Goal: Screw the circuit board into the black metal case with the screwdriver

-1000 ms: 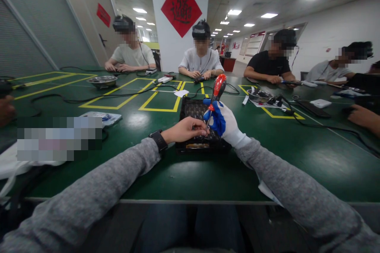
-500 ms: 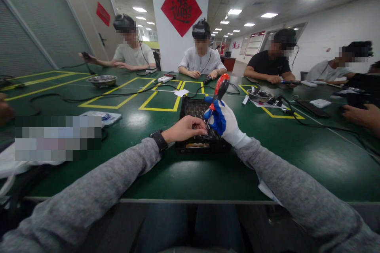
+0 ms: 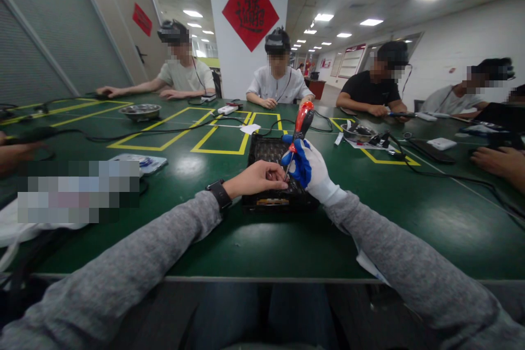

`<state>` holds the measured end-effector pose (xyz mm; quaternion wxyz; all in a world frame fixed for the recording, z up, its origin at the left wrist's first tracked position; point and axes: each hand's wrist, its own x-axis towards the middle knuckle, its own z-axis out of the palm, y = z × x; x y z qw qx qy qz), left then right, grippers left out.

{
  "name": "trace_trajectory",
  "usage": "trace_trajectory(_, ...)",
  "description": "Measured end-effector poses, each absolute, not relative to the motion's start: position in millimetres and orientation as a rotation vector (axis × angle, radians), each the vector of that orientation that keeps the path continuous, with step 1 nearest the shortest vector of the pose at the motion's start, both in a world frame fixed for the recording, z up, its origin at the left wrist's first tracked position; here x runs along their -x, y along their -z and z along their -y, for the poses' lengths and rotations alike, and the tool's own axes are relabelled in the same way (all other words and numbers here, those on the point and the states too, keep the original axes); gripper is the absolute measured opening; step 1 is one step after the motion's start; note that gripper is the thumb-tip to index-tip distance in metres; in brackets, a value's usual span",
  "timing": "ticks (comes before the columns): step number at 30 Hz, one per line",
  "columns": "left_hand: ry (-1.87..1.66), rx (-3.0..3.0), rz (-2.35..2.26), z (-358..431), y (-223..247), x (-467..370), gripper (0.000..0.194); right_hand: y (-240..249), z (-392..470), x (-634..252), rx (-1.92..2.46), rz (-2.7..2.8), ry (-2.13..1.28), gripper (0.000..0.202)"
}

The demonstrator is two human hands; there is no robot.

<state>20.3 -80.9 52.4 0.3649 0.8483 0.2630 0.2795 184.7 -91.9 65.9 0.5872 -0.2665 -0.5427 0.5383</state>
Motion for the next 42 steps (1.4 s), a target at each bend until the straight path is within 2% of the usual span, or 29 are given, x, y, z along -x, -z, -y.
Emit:
trace_trajectory(14,-0.726,-2.277,-0.535,80.1,-52.9,-18.0,0.023,-65.2,90.8,-185.9,0.616,1.265,-1.274,0.04)
trace_trajectory(22,-0.754,-2.142,-0.734,83.1,-54.4,-21.9,0.03,-65.9,92.6,-185.2,0.599,1.242,-1.277,0.039)
trace_trajectory(30,-0.725,-2.195,-0.695,81.8,-53.3,-19.8,0.026,-68.3,94.3,-185.2,0.641,1.258,-1.281,0.045)
trace_trajectory(42,-0.704,-2.236,-0.667,80.6,-51.3,-19.5,0.026,-64.2,92.7,-177.6,0.64,1.274,-1.154,0.032)
